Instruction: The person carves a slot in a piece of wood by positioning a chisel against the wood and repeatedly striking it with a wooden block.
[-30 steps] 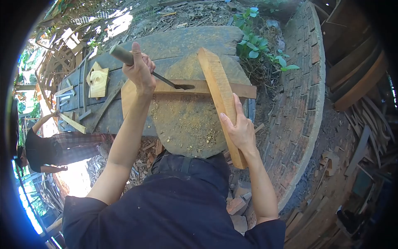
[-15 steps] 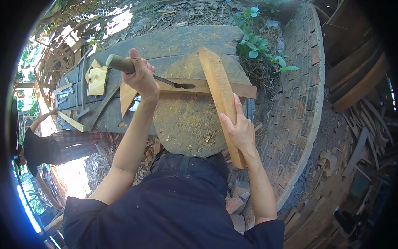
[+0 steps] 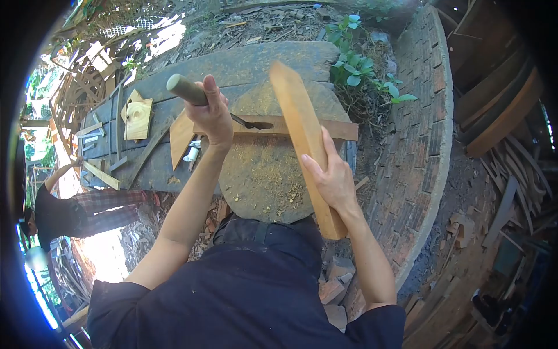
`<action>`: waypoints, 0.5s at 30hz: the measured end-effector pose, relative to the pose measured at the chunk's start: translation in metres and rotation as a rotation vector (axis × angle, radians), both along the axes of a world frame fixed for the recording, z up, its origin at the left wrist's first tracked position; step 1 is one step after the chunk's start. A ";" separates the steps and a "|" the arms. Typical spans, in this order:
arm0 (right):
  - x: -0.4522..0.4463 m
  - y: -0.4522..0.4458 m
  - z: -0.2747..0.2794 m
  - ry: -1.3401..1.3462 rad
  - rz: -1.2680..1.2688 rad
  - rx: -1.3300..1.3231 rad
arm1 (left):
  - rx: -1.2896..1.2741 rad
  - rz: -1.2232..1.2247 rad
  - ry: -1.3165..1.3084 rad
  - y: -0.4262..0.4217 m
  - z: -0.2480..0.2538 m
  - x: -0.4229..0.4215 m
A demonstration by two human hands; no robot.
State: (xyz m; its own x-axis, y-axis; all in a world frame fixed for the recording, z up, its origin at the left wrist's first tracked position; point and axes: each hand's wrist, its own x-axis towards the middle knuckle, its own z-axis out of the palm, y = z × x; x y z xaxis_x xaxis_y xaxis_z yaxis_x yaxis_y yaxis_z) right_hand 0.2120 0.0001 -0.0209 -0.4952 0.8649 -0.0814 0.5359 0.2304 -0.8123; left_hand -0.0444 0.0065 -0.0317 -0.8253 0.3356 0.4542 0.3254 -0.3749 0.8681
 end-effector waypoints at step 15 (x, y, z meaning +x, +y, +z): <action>-0.080 0.038 0.190 -0.280 0.476 0.495 | 0.108 -0.196 -0.119 -0.013 -0.006 0.015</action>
